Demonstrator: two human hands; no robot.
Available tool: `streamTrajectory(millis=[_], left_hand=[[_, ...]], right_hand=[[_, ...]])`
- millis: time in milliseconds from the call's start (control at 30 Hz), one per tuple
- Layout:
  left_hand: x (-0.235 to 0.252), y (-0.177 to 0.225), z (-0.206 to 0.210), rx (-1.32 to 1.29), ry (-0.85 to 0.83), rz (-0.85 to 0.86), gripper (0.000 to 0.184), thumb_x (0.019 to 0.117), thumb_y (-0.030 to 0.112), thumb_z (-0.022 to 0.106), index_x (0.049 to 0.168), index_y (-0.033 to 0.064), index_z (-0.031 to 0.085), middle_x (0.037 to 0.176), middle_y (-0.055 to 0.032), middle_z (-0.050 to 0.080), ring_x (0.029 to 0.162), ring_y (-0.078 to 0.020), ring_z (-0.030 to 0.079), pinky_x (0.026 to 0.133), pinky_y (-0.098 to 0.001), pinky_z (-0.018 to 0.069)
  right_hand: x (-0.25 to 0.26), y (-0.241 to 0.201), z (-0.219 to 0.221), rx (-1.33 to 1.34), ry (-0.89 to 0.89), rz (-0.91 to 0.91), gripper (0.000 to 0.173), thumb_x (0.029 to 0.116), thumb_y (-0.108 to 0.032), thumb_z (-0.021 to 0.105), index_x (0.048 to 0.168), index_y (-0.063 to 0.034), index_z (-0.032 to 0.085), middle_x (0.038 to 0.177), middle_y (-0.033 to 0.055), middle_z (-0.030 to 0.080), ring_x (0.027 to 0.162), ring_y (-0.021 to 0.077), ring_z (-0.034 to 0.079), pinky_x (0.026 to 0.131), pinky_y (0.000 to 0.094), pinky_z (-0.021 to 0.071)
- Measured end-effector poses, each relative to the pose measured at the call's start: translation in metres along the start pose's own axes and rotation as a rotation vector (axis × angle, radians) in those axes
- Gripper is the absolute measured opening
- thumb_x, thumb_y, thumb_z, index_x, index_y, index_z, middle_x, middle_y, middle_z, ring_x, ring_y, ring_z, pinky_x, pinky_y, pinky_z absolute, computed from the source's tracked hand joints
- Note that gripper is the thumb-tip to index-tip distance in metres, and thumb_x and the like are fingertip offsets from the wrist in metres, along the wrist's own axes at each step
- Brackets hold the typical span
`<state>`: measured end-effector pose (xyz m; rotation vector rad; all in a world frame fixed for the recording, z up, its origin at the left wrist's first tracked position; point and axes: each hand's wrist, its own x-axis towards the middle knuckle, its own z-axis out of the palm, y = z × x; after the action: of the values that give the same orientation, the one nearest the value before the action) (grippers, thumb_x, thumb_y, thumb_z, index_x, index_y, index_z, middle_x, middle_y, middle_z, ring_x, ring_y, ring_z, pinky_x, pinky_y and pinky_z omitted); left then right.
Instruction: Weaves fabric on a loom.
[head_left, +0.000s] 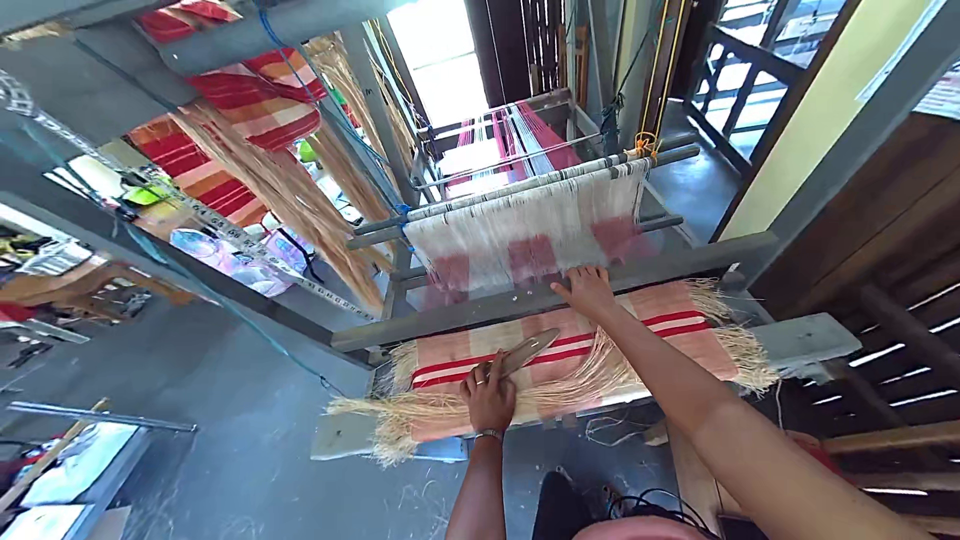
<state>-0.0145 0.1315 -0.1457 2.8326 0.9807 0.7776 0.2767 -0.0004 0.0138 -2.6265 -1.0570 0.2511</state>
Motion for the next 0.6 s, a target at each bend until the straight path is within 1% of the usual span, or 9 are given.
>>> streamTrajectory(millis=[133, 267, 400, 500, 600], left_hand=[[-0.0001, 0.0019, -0.0005, -0.003, -0.009, -0.006, 0.055, 0.0924, 0.048, 0.046, 0.147, 0.0429, 0.054, 0.135, -0.0073, 0.063, 0.125, -0.0314, 0.058, 0.106, -0.0611, 0.0378], [-0.0029, 0.0015, -0.0009, -0.009, -0.011, -0.01, 0.054, 0.0933, 0.047, 0.047, 0.147, 0.0426, 0.054, 0.137, -0.0074, 0.063, 0.125, -0.0312, 0.058, 0.106, -0.0613, 0.0376], [-0.0022, 0.0001, -0.0028, -0.015, -0.02, -0.01, 0.055, 0.0936, 0.048, 0.047, 0.148, 0.0419, 0.053, 0.136, -0.0067, 0.063, 0.126, -0.0303, 0.058, 0.106, -0.0608, 0.0378], [-0.0015, 0.0021, -0.0062, -0.059, -0.02, -0.016, 0.055, 0.0928, 0.046, 0.051, 0.147, 0.041, 0.054, 0.137, -0.0077, 0.063, 0.127, -0.0325, 0.057, 0.107, -0.0625, 0.0367], [-0.002, 0.0002, -0.0063, -0.06, -0.031, -0.019, 0.055, 0.0927, 0.046, 0.051, 0.147, 0.0421, 0.053, 0.138, -0.0064, 0.062, 0.128, -0.0309, 0.056, 0.108, -0.0615, 0.0363]], right_hand=[[-0.0018, -0.0024, 0.0, -0.01, -0.001, 0.023, 0.076, 0.1029, -0.068, 0.035, 0.139, -0.0053, 0.057, 0.145, 0.0165, 0.056, 0.145, 0.0325, 0.042, 0.124, 0.0559, 0.0175], [-0.0014, -0.003, 0.0015, -0.017, -0.007, 0.026, 0.076, 0.1027, -0.067, 0.038, 0.14, -0.0042, 0.057, 0.147, 0.0177, 0.055, 0.146, 0.0337, 0.041, 0.124, 0.0566, 0.0183], [0.0006, -0.0071, -0.0024, -0.021, -0.034, 0.053, 0.076, 0.1023, -0.068, 0.039, 0.141, -0.004, 0.056, 0.149, 0.0177, 0.054, 0.147, 0.0337, 0.04, 0.125, 0.0561, 0.0171], [-0.0006, -0.0069, -0.0054, -0.002, -0.031, 0.048, 0.076, 0.1017, -0.067, 0.041, 0.14, -0.0036, 0.058, 0.148, 0.0188, 0.055, 0.146, 0.0346, 0.041, 0.124, 0.0566, 0.0188], [0.0008, -0.0065, -0.0041, -0.013, -0.036, 0.042, 0.076, 0.1016, -0.068, 0.041, 0.14, -0.005, 0.057, 0.148, 0.0174, 0.055, 0.146, 0.0339, 0.042, 0.124, 0.0559, 0.0195]])
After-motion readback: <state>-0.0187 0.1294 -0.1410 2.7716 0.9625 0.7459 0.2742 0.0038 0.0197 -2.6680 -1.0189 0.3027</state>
